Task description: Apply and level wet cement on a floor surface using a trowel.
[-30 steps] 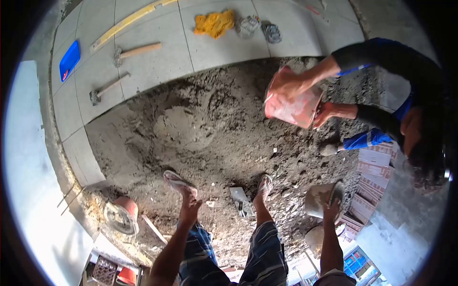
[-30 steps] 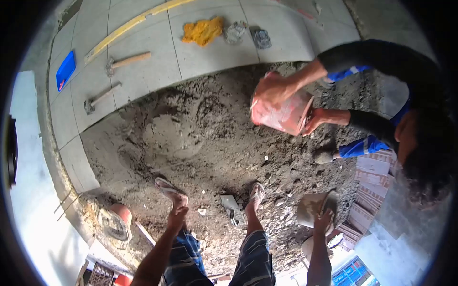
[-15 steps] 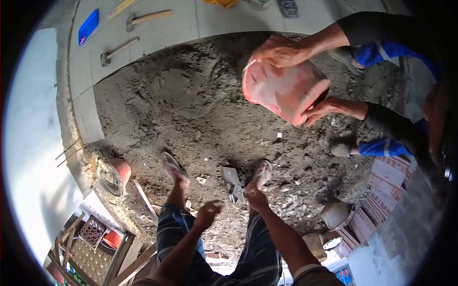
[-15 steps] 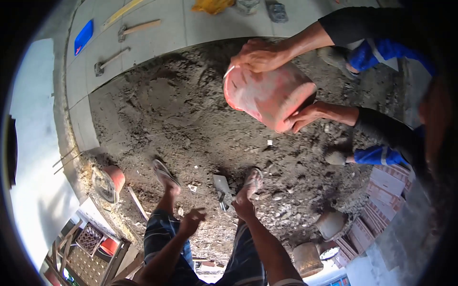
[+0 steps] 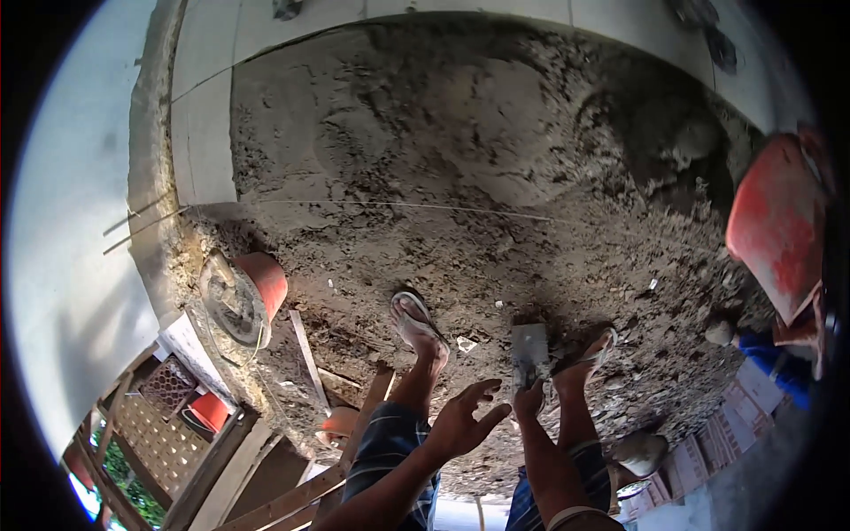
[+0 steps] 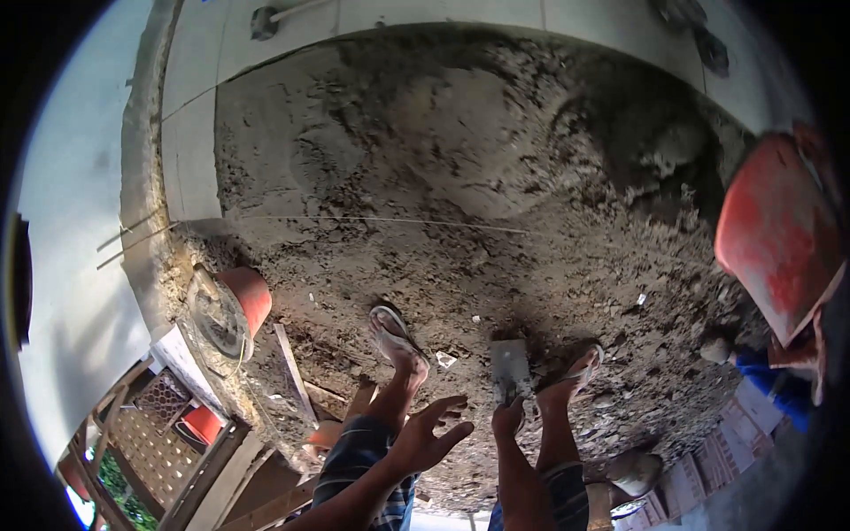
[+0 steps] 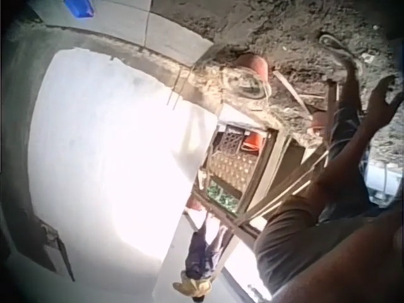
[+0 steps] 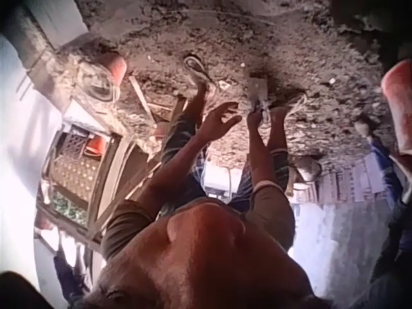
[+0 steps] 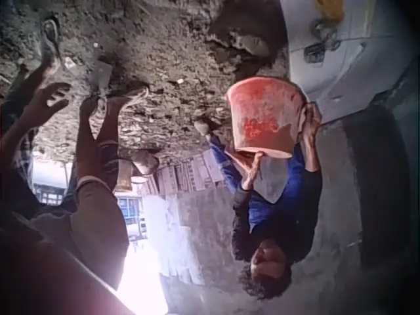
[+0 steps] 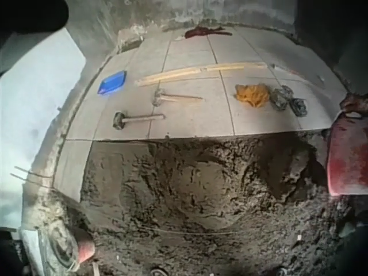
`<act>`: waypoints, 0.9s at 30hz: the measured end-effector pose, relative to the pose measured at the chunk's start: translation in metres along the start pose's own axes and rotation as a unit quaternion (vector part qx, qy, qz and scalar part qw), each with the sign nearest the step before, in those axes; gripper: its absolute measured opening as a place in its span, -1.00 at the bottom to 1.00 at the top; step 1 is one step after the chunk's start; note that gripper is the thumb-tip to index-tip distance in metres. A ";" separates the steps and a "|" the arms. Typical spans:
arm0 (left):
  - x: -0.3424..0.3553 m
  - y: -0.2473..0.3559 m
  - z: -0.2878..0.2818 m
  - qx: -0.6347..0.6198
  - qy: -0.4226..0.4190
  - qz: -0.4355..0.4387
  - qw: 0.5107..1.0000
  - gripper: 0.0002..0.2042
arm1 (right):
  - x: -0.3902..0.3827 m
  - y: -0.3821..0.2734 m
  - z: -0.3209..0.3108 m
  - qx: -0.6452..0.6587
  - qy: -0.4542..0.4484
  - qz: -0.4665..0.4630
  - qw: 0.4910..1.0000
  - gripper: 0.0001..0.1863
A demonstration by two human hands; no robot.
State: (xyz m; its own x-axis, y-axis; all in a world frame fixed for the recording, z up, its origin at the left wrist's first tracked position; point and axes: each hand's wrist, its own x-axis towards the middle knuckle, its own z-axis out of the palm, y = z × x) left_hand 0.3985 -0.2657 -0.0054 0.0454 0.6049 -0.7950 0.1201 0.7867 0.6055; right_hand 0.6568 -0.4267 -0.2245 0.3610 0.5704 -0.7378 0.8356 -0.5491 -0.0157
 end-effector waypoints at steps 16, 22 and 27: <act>0.039 0.023 -0.127 -0.271 0.119 -0.054 0.954 -0.47 | 0.152 -0.502 -0.205 0.214 0.141 -0.176 0.951 -0.39; 0.033 0.037 -0.226 -0.373 0.099 -0.020 0.922 -0.54 | 0.144 -0.595 -0.144 0.177 0.114 -0.214 0.954 -0.33; 0.004 0.047 -0.302 -0.480 0.184 0.061 0.856 -0.56 | 0.125 -0.593 -0.170 0.089 0.090 -0.279 0.952 -0.34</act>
State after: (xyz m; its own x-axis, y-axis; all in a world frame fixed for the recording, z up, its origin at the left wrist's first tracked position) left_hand 0.1048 -0.1896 0.0312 -0.3368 0.5488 -0.7651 -0.7413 0.3465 0.5749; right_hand 0.2765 0.0738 -0.1925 -0.0392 0.8901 -0.4540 0.8403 -0.2165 -0.4970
